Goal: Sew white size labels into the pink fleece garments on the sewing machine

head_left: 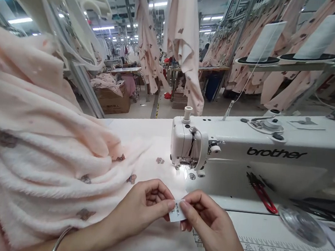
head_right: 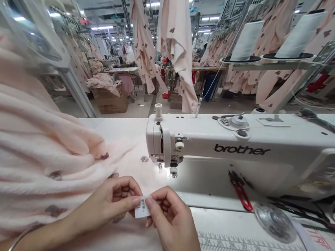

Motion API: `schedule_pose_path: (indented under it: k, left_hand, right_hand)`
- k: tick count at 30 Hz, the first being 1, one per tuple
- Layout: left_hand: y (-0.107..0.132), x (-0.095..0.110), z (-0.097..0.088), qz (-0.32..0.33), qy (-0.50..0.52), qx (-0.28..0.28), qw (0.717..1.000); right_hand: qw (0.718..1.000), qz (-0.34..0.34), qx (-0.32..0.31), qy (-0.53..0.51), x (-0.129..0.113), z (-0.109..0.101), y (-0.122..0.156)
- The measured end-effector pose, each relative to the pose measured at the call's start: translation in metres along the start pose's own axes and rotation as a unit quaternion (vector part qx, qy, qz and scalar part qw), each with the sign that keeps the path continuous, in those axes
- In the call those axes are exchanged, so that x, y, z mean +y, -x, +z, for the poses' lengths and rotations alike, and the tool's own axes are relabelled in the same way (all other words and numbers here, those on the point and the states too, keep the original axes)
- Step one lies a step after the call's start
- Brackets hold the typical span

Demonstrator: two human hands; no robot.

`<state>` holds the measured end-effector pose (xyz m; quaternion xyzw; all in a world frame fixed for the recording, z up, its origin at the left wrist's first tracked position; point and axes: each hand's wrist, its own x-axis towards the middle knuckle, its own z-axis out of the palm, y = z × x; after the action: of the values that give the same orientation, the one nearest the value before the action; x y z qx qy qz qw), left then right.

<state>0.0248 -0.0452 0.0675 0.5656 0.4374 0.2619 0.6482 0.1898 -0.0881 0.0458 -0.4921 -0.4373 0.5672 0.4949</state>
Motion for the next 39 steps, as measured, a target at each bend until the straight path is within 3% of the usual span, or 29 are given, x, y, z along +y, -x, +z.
schedule_pose_path:
  k: [8, 12, 14, 16, 19, 21, 23, 26, 29, 33, 39]
  left_hand:
    - [-0.009, -0.015, 0.001, -0.042, 0.002, 0.012, 0.999]
    - [-0.011, -0.012, 0.002, -0.086, -0.043, 0.042, 0.994]
    - [-0.015, -0.001, 0.001, -0.083, -0.1, 0.077, 0.989]
    - [-0.024, 0.009, 0.0, -0.045, -0.185, 0.111, 0.975]
    - [-0.046, 0.01, -0.002, -0.012, -0.316, 0.126, 0.94]
    - [-0.06, 0.0, -0.004, -0.035, -0.367, 0.12, 0.922]
    - [-0.069, -0.012, -0.007, -0.059, -0.383, 0.122, 0.914]
    - [-0.071, -0.02, -0.007, -0.067, -0.376, 0.129, 0.915]
    - [-0.069, -0.017, -0.001, -0.065, -0.33, 0.104, 0.936]
    - [-0.075, -0.025, 0.006, -0.083, -0.253, 0.073, 0.961]
    - [-0.083, -0.042, 0.007, -0.078, -0.24, 0.07, 0.965]
  right_hand:
    - [1.0, 0.002, -0.007, 0.004, 0.01, -0.001, -0.005]
    - [1.0, -0.001, 0.003, 0.026, 0.023, -0.017, -0.004]
    - [0.993, -0.044, 0.043, 0.104, 0.033, -0.031, -0.002]
    - [0.961, -0.135, 0.066, 0.232, 0.047, -0.042, 0.0]
    - [0.862, -0.303, 0.044, 0.403, 0.072, -0.045, 0.003]
    - [0.8, -0.354, 0.052, 0.482, 0.09, -0.038, 0.006]
    - [0.765, -0.357, 0.078, 0.53, 0.104, -0.03, 0.008]
    - [0.764, -0.36, 0.086, 0.528, 0.111, -0.025, 0.007]
    - [0.777, -0.367, 0.072, 0.507, 0.107, -0.029, -0.001]
    - [0.779, -0.336, 0.106, 0.518, 0.102, -0.033, -0.009]
    - [0.771, -0.325, 0.1, 0.539, 0.105, -0.032, -0.007]
